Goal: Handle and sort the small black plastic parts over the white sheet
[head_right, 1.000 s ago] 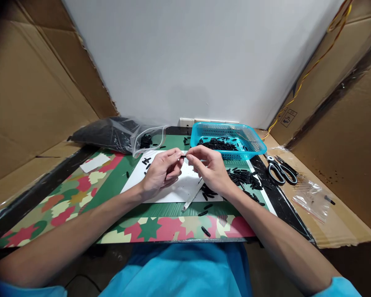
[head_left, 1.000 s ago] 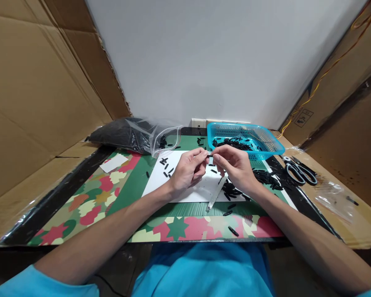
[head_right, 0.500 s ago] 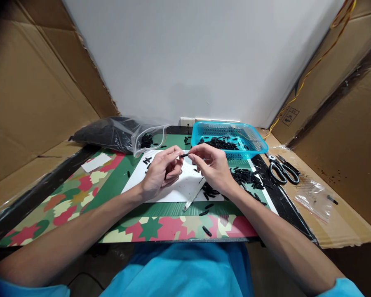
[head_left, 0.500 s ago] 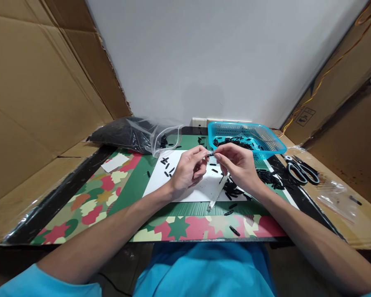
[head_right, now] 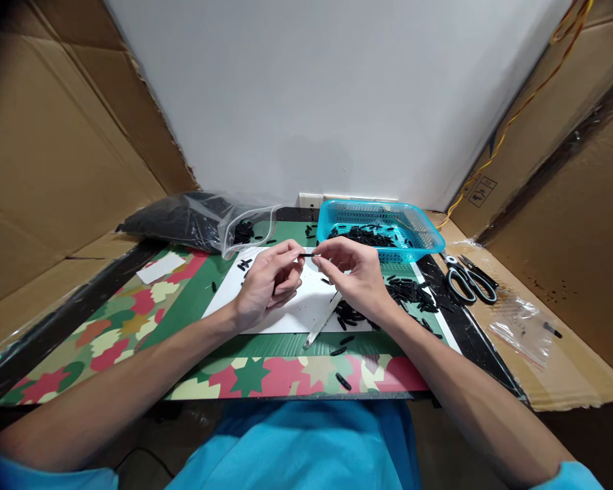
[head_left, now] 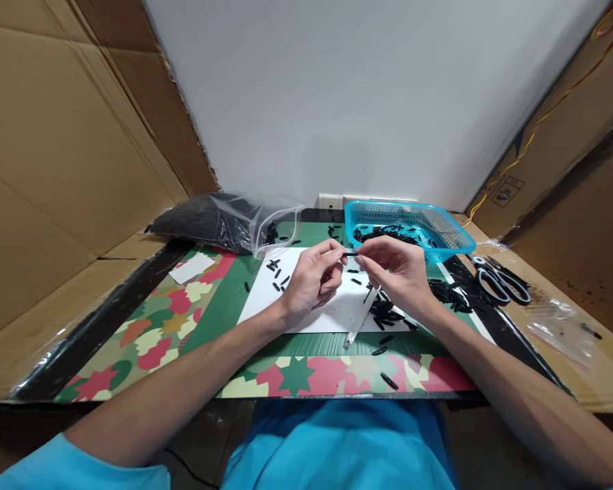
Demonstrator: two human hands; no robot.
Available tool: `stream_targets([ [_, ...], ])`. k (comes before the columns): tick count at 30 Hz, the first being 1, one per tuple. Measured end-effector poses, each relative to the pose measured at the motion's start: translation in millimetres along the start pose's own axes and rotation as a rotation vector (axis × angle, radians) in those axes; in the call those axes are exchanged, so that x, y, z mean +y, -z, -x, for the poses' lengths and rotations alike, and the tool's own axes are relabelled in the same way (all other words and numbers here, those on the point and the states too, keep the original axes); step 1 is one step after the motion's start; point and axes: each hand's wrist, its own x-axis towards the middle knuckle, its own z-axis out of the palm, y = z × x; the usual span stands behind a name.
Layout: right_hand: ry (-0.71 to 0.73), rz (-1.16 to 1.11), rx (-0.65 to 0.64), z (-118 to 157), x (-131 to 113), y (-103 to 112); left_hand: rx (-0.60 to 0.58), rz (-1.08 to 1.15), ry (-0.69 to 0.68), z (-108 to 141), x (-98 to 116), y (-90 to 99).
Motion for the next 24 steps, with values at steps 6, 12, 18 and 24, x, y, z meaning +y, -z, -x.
stream_targets([
  [6,-0.017,-0.034,-0.011,0.0,1.4,0.0,0.004,0.005,0.004,0.6,0.7,-1.0],
  [12,-0.019,-0.042,-0.01,0.2,2.4,-0.8,-0.005,0.003,0.007,1.0,0.3,-1.1],
  [18,0.004,0.077,0.013,0.6,0.9,1.7,0.07,-0.002,-0.038,-0.9,0.7,0.5],
  [24,-0.048,0.483,-0.071,-5.4,8.4,-4.3,0.172,0.001,-0.156,-2.2,2.8,1.6],
])
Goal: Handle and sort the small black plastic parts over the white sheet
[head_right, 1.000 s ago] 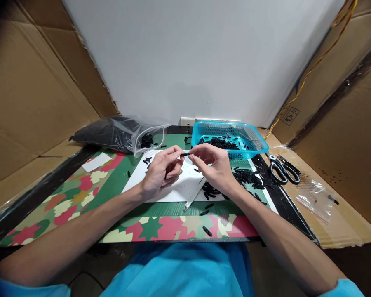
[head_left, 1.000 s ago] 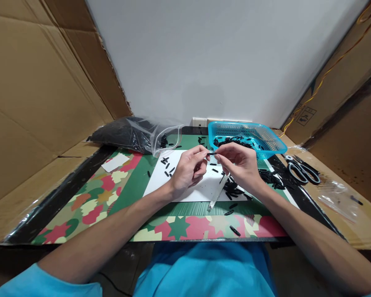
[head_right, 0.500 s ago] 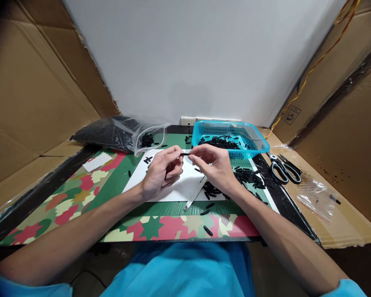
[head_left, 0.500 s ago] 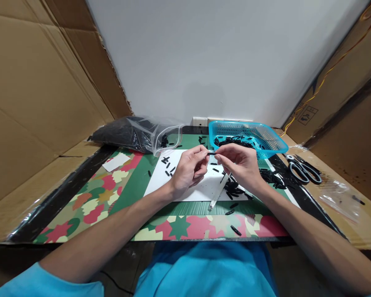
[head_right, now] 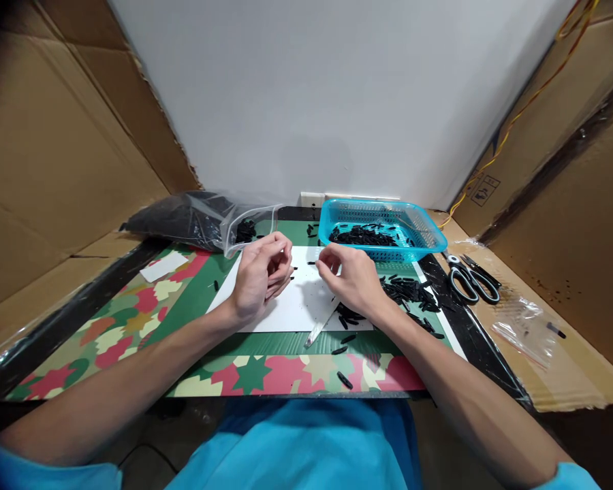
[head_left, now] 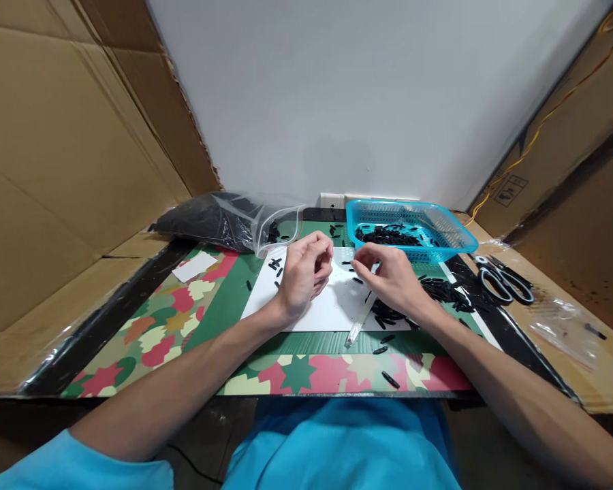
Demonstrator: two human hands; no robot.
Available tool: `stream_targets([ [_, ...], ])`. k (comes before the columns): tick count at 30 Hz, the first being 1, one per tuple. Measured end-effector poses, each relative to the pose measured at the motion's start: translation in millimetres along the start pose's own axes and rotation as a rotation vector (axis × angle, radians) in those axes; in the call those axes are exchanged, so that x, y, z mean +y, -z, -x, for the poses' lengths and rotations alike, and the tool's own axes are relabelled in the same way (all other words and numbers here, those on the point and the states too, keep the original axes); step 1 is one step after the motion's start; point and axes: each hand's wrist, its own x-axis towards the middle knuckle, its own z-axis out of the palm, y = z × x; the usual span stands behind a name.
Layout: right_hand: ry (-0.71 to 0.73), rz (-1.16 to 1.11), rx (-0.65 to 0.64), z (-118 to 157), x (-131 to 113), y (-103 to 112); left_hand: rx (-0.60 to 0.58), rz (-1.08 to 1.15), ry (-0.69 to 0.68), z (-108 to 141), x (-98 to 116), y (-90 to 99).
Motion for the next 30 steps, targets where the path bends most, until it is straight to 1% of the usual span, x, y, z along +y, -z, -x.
stream_targets([
  [1,-0.028,-0.039,-0.043,-2.1,-0.2,-3.6,-0.007,-0.005,-0.001,0.3,-0.5,-0.3],
  [4,-0.05,-0.353,-0.183,-6.9,-1.8,-12.5,-0.03,-0.026,0.009,1.5,-2.6,-1.2],
  [5,-0.035,-0.433,-0.21,-7.5,-2.3,-13.5,-0.033,-0.036,0.01,1.8,-3.1,-1.4],
  [6,-0.016,-0.472,-0.211,-7.4,-2.8,-13.3,-0.032,-0.047,0.013,1.9,-3.4,-1.5],
  [8,0.029,-0.44,-0.135,-5.6,-3.4,-9.7,-0.027,-0.07,0.033,1.8,-3.4,-1.3],
  [10,0.102,-0.333,-0.022,-2.2,-4.5,-4.2,-0.007,-0.086,0.075,1.1,-3.2,-0.9],
  [12,0.224,-0.216,0.058,1.8,-6.8,-0.1,0.009,-0.088,0.14,0.2,-3.8,-0.6],
  [13,0.293,-0.166,0.071,3.7,-8.3,0.7,0.014,-0.086,0.171,-0.2,-4.4,-0.6],
  [16,0.459,-0.07,0.026,8.7,-13.1,-2.6,-0.008,-0.1,0.234,-0.7,-7.6,-1.3],
  [18,0.498,-0.03,-0.04,10.9,-14.8,-8.0,-0.03,-0.12,0.253,0.1,-10.2,-2.3],
  [22,0.461,-0.001,-0.168,12.3,-13.1,-17.3,-0.019,-0.13,0.259,3.0,-16.4,-2.5],
  [25,0.405,0.025,-0.192,11.5,-10.6,-19.8,-0.035,-0.153,0.225,4.6,-22.1,0.2],
  [30,0.41,0.009,-0.279,9.7,-8.2,-19.2,-0.02,-0.23,0.189,7.0,-28.7,3.6],
])
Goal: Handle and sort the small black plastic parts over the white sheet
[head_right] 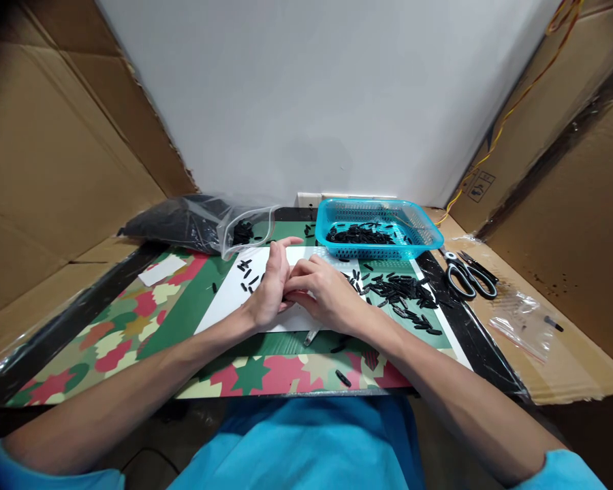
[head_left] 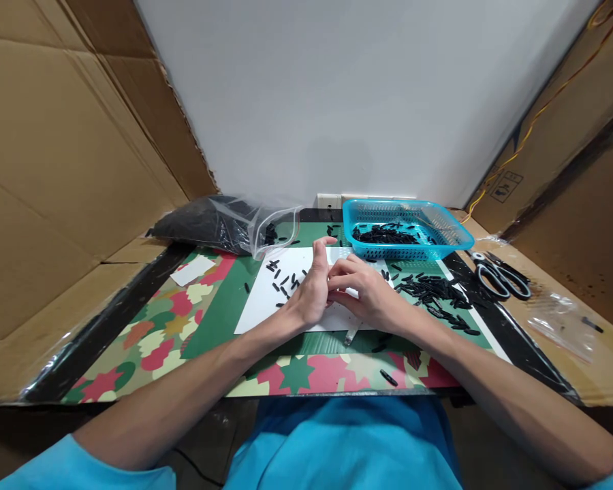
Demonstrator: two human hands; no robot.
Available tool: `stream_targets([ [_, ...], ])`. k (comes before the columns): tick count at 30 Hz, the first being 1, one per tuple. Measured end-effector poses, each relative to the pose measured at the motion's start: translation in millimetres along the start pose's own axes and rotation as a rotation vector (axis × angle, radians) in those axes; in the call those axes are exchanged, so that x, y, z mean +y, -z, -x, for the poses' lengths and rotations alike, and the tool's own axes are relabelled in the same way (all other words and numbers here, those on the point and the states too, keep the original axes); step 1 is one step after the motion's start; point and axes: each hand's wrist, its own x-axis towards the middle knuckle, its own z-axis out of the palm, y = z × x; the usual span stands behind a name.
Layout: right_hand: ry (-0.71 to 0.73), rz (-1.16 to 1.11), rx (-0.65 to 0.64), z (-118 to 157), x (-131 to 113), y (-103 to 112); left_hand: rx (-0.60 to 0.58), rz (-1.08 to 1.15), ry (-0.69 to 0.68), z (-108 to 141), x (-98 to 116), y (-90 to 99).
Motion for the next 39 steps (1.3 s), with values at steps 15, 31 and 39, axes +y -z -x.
stream_targets([
  [15,-0.141,-0.134,0.239,0.3,9.7,25.5,-0.005,-0.13,-0.066,-11.7,20.7,9.3],
  [31,-0.18,-0.283,0.331,2.4,4.9,30.7,-0.125,-0.036,-0.122,-7.3,22.5,4.3],
  [39,-0.19,-0.237,0.341,4.1,6.6,31.5,-0.125,-0.023,-0.163,-7.5,22.6,4.8],
])
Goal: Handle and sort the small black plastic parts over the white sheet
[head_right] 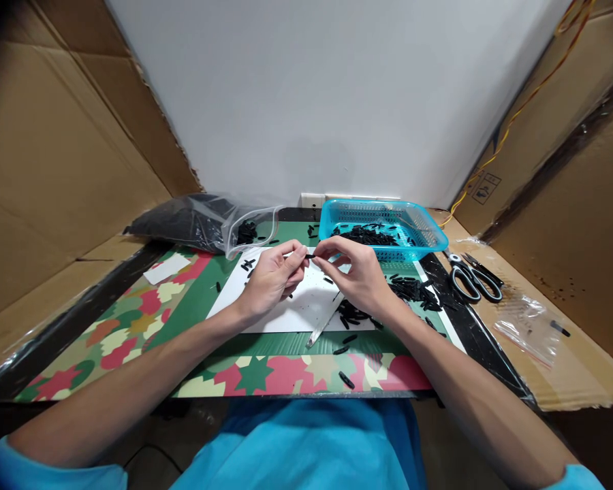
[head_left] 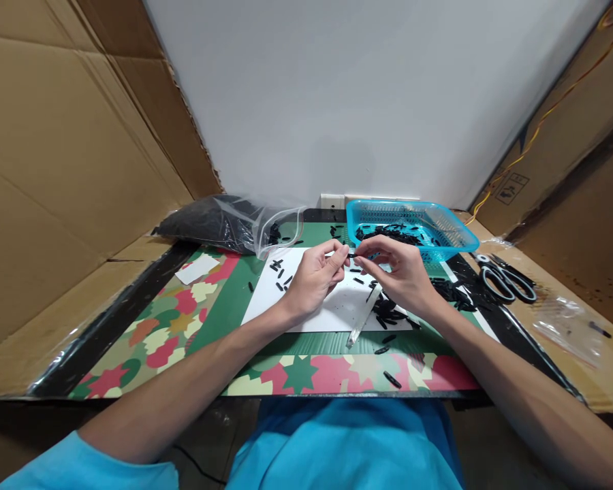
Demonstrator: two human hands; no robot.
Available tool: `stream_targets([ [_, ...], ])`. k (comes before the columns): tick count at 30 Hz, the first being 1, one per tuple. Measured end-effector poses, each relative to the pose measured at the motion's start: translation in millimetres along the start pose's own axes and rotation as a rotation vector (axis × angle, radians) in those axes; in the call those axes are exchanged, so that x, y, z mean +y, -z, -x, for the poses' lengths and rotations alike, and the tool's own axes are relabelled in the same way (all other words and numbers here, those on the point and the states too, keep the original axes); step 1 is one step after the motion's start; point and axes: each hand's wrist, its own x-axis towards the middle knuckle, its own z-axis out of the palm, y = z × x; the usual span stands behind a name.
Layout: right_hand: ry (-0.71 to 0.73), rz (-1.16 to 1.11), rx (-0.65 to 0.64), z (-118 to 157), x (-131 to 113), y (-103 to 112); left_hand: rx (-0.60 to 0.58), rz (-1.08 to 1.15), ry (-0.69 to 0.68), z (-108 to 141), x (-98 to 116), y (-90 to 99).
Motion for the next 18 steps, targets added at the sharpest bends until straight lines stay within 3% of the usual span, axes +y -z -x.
stream_targets([
  [18,-0.033,-0.016,0.043,0.3,0.3,1.0,0.029,0.011,0.01,5.0,6.6,-2.5],
])
